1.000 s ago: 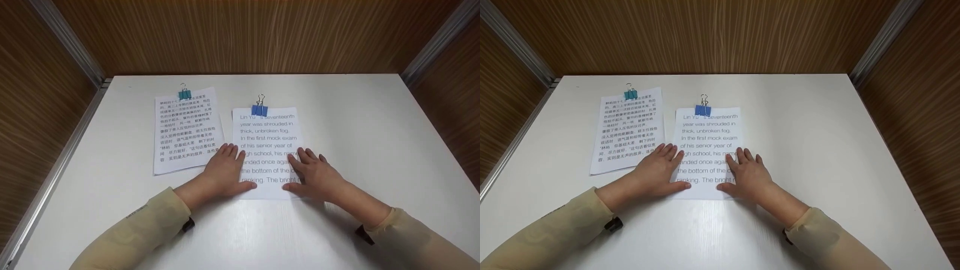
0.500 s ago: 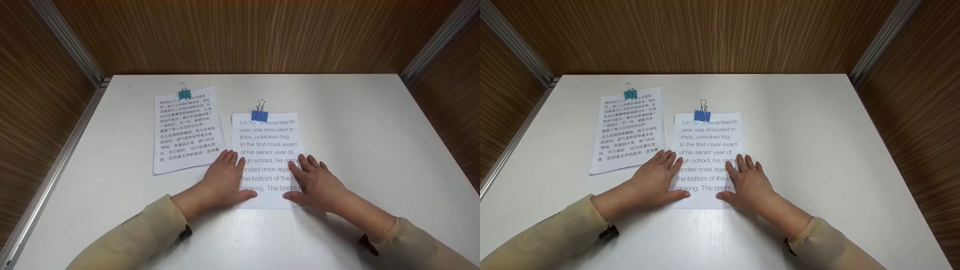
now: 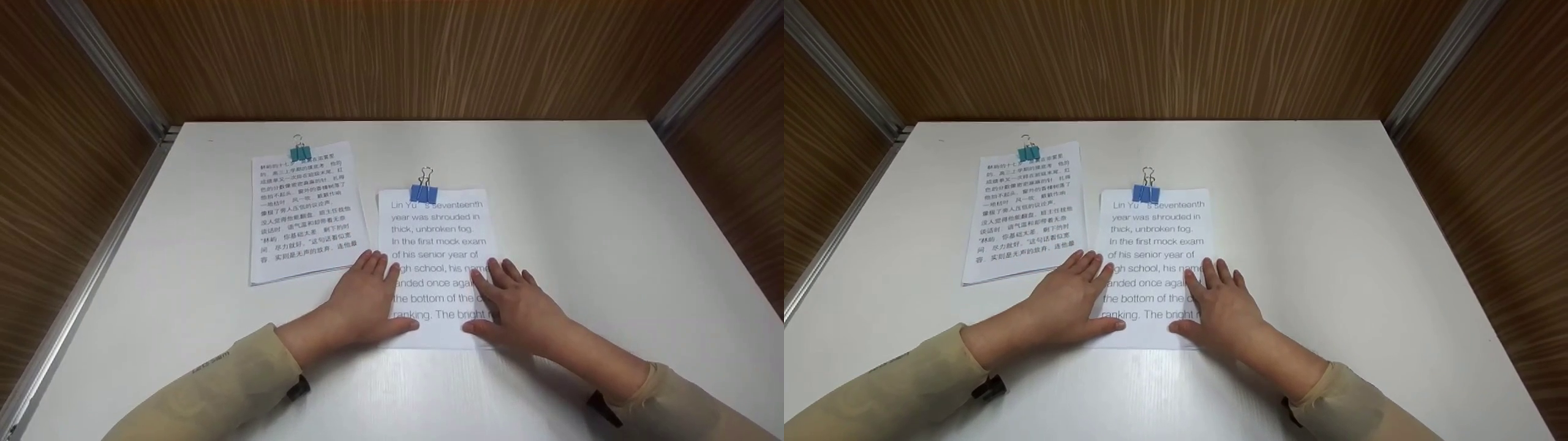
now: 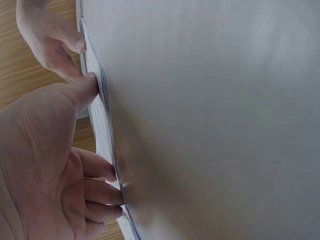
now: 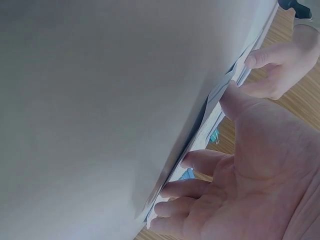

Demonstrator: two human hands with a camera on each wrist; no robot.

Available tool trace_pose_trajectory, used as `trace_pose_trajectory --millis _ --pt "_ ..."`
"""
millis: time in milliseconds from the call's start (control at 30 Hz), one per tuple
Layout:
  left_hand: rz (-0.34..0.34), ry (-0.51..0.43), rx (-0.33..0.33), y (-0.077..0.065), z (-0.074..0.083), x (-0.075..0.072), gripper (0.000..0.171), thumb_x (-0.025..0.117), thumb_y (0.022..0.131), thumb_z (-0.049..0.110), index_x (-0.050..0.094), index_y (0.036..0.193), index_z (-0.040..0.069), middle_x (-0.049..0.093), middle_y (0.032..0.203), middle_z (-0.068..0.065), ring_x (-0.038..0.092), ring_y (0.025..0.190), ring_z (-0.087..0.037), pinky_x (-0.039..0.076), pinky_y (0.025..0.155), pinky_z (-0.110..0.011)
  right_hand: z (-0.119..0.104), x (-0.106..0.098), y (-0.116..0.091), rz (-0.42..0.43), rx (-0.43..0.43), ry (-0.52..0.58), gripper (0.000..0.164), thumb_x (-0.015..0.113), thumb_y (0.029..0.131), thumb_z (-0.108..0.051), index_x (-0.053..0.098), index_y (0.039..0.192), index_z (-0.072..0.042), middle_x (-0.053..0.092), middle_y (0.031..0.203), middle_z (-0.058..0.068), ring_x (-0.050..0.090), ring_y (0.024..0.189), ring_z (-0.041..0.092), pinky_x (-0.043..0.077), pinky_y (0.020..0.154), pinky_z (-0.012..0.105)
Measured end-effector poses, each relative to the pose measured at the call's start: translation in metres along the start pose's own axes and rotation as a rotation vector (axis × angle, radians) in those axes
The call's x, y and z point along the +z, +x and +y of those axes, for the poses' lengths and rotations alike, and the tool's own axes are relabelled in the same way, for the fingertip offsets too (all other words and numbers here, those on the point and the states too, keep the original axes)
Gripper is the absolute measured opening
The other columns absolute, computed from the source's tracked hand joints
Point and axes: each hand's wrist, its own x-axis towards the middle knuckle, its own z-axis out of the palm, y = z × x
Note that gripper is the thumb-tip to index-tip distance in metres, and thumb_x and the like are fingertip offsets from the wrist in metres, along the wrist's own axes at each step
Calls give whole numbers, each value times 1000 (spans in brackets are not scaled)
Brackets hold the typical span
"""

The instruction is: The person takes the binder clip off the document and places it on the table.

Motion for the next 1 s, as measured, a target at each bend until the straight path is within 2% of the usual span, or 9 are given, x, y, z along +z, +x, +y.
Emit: trace_pose_trajectory --millis 133,233,367,500,567,667,733,900,1000 --pt "23 3 2 5 -4 -6 102 49 98 78 48 155 -7 47 156 -32 38 152 -43 15 130 -55 0 0 1 -4 6 -6 91 77 93 -56 45 161 -4 32 166 31 27 153 55 27 118 73" --pt "71 -19 -21 14 -10 -15 93 51 100 73 54 151 -4 59 148 -26 49 145 -41 19 128 -58 1 0 2 -4 8 -14 91 76 93 -57 45 161 -5 32 166 31 27 153 55 27 119 73" --pt "168 -63 -70 32 -26 -29 79 54 104 65 58 148 -1 72 128 -20 64 128 -37 25 125 -59 1 -1 1 6 0 -24 91 77 93 -58 46 160 -4 34 165 32 28 152 55 28 118 74" --pt "255 -108 -108 53 -47 -40 68 59 105 58 64 140 0 77 107 -17 72 112 -35 29 124 -58 2 0 1 13 -8 -21 92 77 92 -58 46 160 -4 34 164 32 28 152 55 28 117 74" --pt "285 -142 -131 65 -57 -44 61 61 104 55 69 132 2 77 102 -15 73 107 -34 38 119 -55 2 1 1 12 -7 -14 93 77 92 -58 45 160 -4 34 164 32 28 153 54 27 118 74" --pt "310 -239 -172 80 -68 -47 58 66 103 51 69 134 3 76 109 -15 71 109 -34 48 109 -50 2 2 2 13 -8 -7 93 77 92 -58 46 160 -4 34 164 32 29 153 53 27 118 73" --pt "304 -313 -203 88 -73 -47 60 68 102 50 66 142 5 74 122 -14 68 117 -32 50 106 -46 2 2 2 10 -4 -3 93 78 91 -58 46 160 -4 35 164 32 29 153 52 26 119 73" --pt "248 -431 -253 103 -82 -44 76 70 101 50 48 160 9 55 156 -13 49 146 -30 37 122 -42 1 2 2 7 3 -6 92 79 91 -56 46 160 -4 35 164 31 31 153 52 27 119 72" --pt "205 -463 -254 107 -85 -41 81 70 100 50 40 164 11 47 163 -13 40 152 -30 30 126 -42 1 2 0 -8 9 -7 92 78 91 -56 46 160 -4 35 165 31 31 153 52 27 119 72"
